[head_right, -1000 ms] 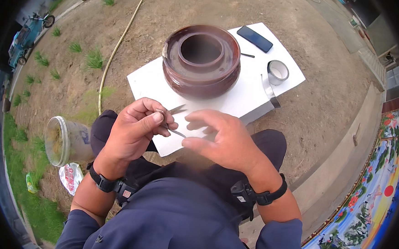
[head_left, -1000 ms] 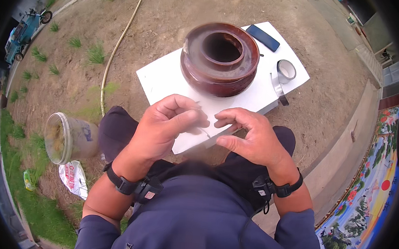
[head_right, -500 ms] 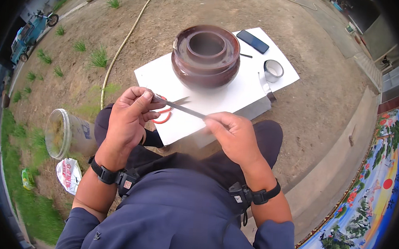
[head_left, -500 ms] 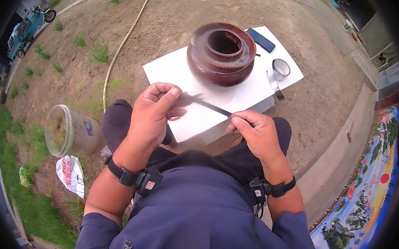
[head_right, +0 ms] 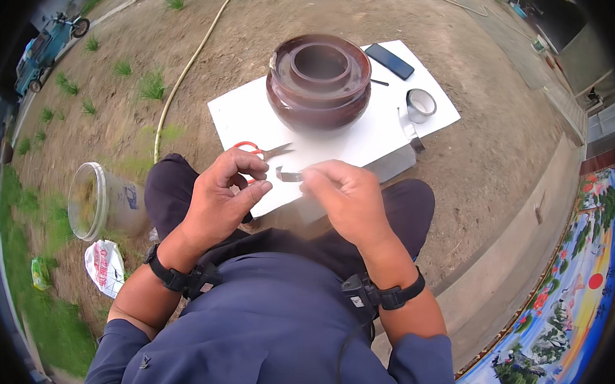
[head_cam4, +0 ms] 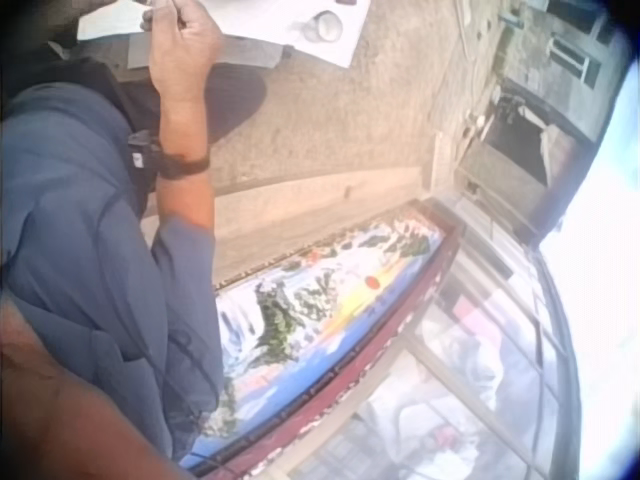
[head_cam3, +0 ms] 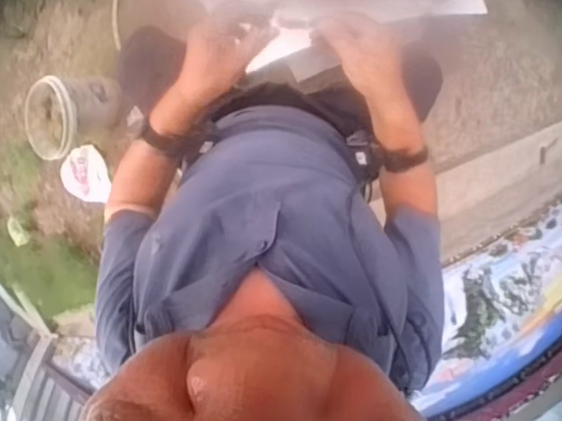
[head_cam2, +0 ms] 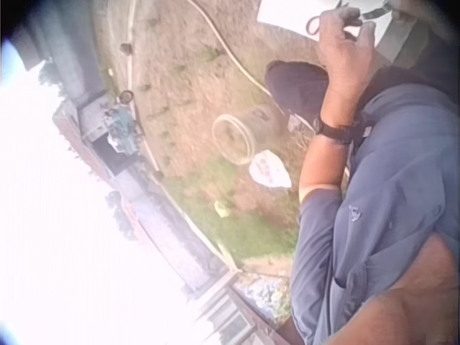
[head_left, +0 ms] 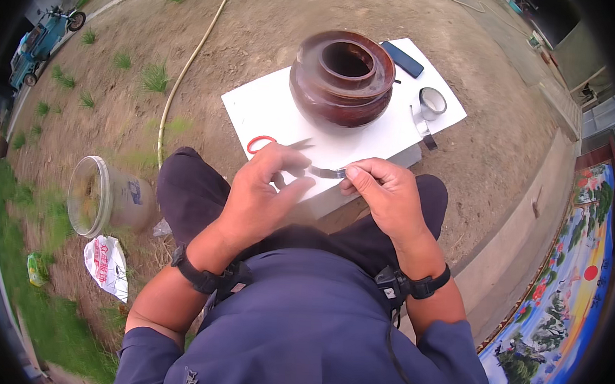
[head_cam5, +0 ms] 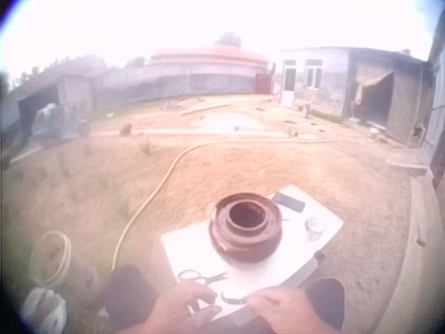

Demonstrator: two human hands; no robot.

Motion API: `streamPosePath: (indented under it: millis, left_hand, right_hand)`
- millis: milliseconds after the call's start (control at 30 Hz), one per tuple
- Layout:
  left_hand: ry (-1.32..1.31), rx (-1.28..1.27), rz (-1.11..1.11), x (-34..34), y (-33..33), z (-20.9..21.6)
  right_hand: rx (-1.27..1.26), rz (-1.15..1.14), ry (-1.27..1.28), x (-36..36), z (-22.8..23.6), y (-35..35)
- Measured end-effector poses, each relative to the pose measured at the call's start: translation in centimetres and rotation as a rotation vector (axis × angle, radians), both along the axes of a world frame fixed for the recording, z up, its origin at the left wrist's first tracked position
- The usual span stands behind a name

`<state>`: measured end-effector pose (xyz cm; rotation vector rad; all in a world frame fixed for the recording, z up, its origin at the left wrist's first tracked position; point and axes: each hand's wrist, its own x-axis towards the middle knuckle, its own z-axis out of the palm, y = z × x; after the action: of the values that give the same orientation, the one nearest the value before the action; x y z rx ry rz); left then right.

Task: The person applies a strip of adhesive tape around a ceramic vase, using scissors to cut the tape and smoothing it onto the surface by hand.

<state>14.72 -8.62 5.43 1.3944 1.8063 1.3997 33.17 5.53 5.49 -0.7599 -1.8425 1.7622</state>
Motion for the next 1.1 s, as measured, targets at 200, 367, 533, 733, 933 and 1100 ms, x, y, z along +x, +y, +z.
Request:
streamPosePath:
  millis: [200, 367, 533, 733, 933, 1100]
  left_hand:
    - [0.33, 0.225, -0.109, 1.0, 1.6, 0.6]
    - [0.159, 0.086, -0.076, 1.3, 0.8, 0.7]
    - [-0.274, -0.048, -0.081, 1.5, 0.4, 0.7]
    - [-0.544, -0.048, -0.204, 1.0, 0.4, 0.3]
    - [-0.541, -0.082, -0.216, 0.9, 0.5, 0.6]
    - [-0.603, -0.08, -0.199, 0.9, 0.6, 1.2]
  right_hand:
    - [-0.074, 0.063, 0.021, -1.0, -0.2, -0.9]
    - [-0.193, 0.08, 0.083, -0.8, -0.4, -0.8]
    - [-0.126, 0.011, 0.197, -0.8, 0.4, -1.3]
    - [-0.074, 0.101, 0.208, -0.9, 0.3, -1.1]
    - [-0.041, 0.109, 0.141, -0.9, 0.4, -0.9]
    - [0.021, 0.086, 0.15, -0.9, 0.3, -1.3]
